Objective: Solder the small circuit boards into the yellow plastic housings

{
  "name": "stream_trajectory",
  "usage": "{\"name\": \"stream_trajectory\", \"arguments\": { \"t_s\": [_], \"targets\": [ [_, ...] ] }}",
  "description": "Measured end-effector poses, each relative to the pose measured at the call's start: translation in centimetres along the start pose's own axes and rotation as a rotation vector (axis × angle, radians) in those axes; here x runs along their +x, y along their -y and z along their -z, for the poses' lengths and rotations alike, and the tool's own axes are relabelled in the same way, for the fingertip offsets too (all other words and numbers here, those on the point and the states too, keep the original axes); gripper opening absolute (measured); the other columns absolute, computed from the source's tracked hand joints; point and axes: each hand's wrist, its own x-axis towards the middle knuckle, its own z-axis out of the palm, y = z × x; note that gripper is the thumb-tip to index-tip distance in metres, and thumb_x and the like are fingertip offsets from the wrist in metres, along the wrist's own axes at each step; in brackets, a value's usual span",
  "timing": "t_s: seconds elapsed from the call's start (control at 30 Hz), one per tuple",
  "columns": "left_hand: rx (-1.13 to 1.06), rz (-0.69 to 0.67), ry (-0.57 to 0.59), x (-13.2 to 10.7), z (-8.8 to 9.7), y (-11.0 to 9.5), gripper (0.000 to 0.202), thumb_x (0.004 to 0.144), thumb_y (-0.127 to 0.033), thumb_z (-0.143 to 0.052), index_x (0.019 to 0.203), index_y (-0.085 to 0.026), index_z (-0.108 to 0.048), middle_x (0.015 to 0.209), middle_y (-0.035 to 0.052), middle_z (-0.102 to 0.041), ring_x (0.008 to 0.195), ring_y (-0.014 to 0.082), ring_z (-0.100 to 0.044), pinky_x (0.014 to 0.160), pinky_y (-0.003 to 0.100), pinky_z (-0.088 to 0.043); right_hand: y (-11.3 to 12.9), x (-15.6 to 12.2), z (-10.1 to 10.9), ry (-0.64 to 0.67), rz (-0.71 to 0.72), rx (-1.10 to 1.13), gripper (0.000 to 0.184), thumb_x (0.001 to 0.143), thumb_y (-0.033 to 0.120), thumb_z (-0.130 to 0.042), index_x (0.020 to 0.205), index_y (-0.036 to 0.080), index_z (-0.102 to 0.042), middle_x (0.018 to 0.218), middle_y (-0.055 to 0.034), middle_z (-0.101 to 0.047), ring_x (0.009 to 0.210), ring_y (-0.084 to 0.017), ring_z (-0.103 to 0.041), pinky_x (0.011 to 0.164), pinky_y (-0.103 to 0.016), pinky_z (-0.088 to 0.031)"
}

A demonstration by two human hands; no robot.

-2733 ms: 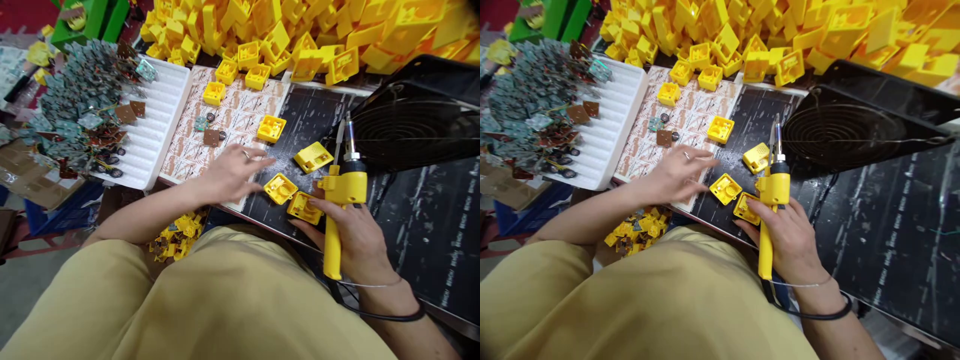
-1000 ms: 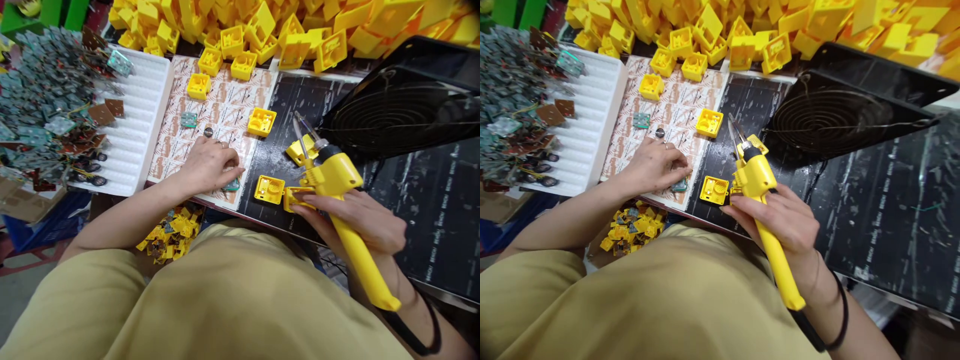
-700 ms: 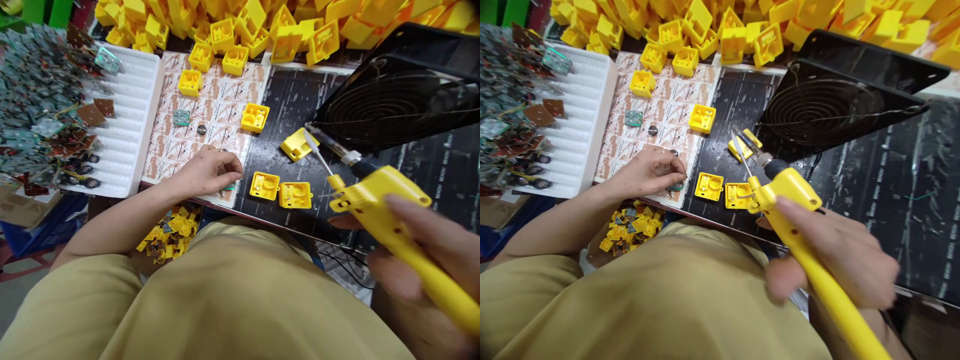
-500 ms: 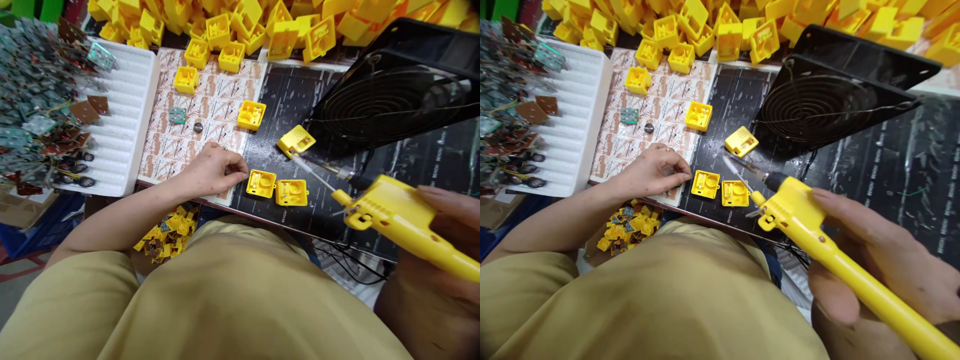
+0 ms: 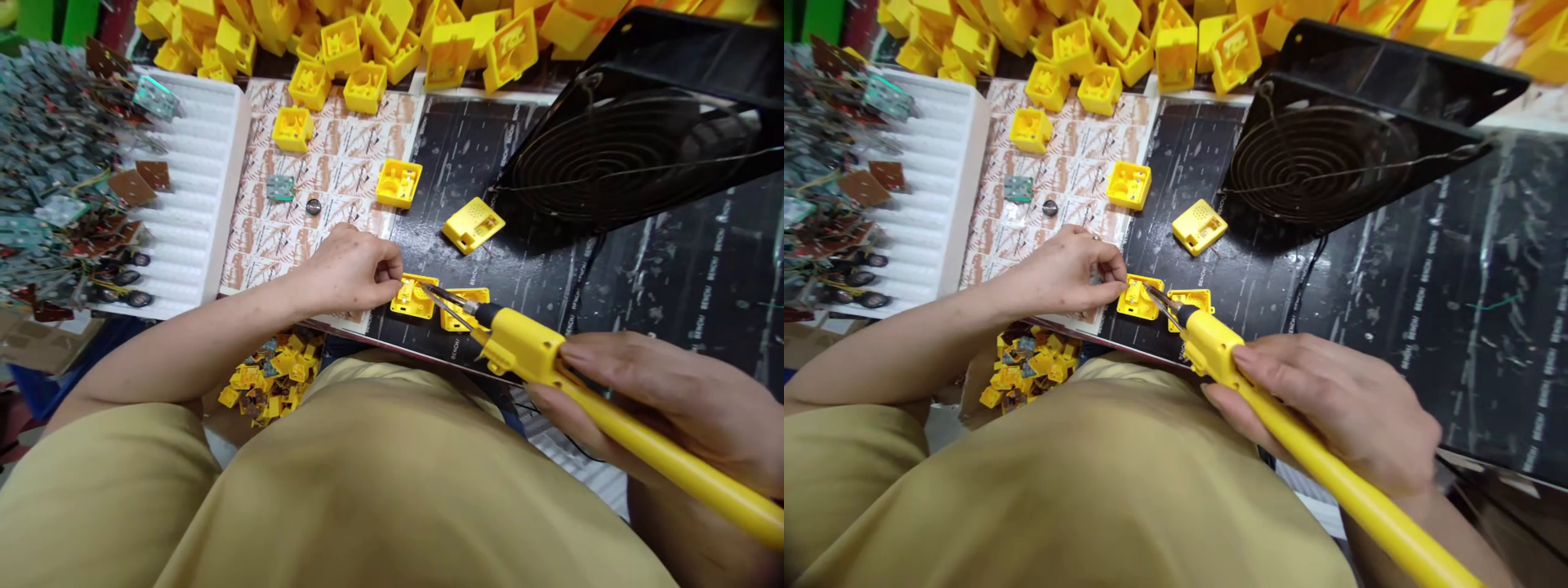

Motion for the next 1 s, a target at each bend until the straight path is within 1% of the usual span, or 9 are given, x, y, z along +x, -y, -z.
{"name": "stream_trajectory", "arguments": {
  "t_s": [0.1,0.17,0.27,0.43,0.53,0.6,0.67,0.8,1.0],
  "targets": [
    [0.043,0.012,0.035,0.3,0.4,-0.2,0.011,0.072,-0.017,-0.061,0.072,-0.019,-0.071,0.066,-0.0024,-0.071,0.065,0.0159,-0.067,0.086,0.035,-0.049,-0.8,0.1,0.0,0.107,0.12,0.024,0.014,0.087,0.024,-0.069,0.099,0.022,-0.06,0.079,-0.0002,-0.066,0.072,-0.012,-0.066,0.064,-0.024,-0.057],
    [0.07,-0.002,0.036,0.4,0.5,-0.3,0.012,0.071,-0.018,-0.06,0.071,-0.019,-0.072,0.067,-0.0014,-0.071,0.068,0.0166,-0.067,0.079,0.032,-0.049,-0.9,0.2,0.1,0.171,0.096,-0.042,0.007,0.092,0.028,-0.063,0.09,0.023,-0.06,0.079,-0.0003,-0.066,0.075,-0.013,-0.066,0.067,-0.025,-0.057],
    [0.094,-0.033,0.035,0.6,0.6,-0.4,0.012,0.072,-0.019,-0.059,0.07,-0.019,-0.072,0.068,-0.0004,-0.072,0.068,0.0163,-0.066,0.072,0.029,-0.047,-0.7,0.5,0.2,0.201,0.121,-0.103,0.01,0.093,0.028,-0.061,0.084,0.023,-0.06,0.079,0.0005,-0.066,0.075,-0.012,-0.066,0.068,-0.025,-0.057],
    [0.1,-0.028,0.066,0.6,0.9,-0.5,0.012,0.071,-0.018,-0.06,0.07,-0.018,-0.072,0.07,0.0008,-0.073,0.07,0.0172,-0.066,0.072,0.029,-0.046,-0.5,0.9,0.4,0.204,0.173,-0.117,0.006,0.092,0.026,-0.062,0.087,0.023,-0.061,0.082,0.0003,-0.067,0.075,-0.012,-0.066,0.07,-0.024,-0.057],
    [0.057,-0.065,0.103,0.3,1.1,-0.4,0.01,0.071,-0.017,-0.062,0.069,-0.019,-0.071,0.069,-0.0014,-0.072,0.068,0.0147,-0.065,0.07,0.026,-0.045,-0.5,0.7,0.7,0.205,0.15,-0.131,0.008,0.093,0.029,-0.061,0.087,0.024,-0.062,0.082,-0.0003,-0.067,0.076,-0.013,-0.066,0.071,-0.027,-0.057],
    [0.032,-0.083,0.136,0.1,1.2,-0.4,0.009,0.072,-0.018,-0.062,0.069,-0.019,-0.07,0.069,-0.0022,-0.071,0.067,0.0138,-0.064,0.069,0.025,-0.044,-0.5,0.5,1.0,0.188,0.153,-0.113,0.009,0.091,0.03,-0.065,0.086,0.023,-0.061,0.082,-0.0006,-0.067,0.076,-0.013,-0.065,0.07,-0.028,-0.057],
    [0.034,-0.087,0.166,-0.1,1.1,-0.5,0.01,0.073,-0.018,-0.061,0.07,-0.018,-0.07,0.07,-0.0016,-0.071,0.07,0.0142,-0.065,0.071,0.026,-0.044,-0.5,0.4,1.2,0.179,0.177,-0.08,0.013,0.085,0.025,-0.072,0.088,0.021,-0.06,0.083,-0.0012,-0.067,0.078,-0.011,-0.065,0.07,-0.026,-0.056],
    [0.133,-0.084,0.196,0.1,1.0,-1.2,0.013,0.075,-0.018,-0.059,0.072,-0.018,-0.071,0.073,0.0001,-0.072,0.074,0.0165,-0.065,0.076,0.029,-0.044,-0.5,0.8,1.4,0.216,0.25,-0.02,0.022,0.078,0.013,-0.078,0.091,0.015,-0.06,0.085,-0.0039,-0.067,0.082,-0.009,-0.063,0.075,-0.023,-0.055],
    [0.223,-0.075,0.217,0.5,1.0,-1.6,0.012,0.075,-0.021,-0.059,0.073,-0.019,-0.071,0.072,0.0004,-0.071,0.072,0.0167,-0.063,0.073,0.028,-0.042,-0.7,2.1,1.2,0.267,0.367,-0.049,0.018,0.083,0.019,-0.074,0.093,0.015,-0.06,0.082,-0.0046,-0.07,0.079,-0.01,-0.067,0.073,-0.024,-0.057]
  ]
}}
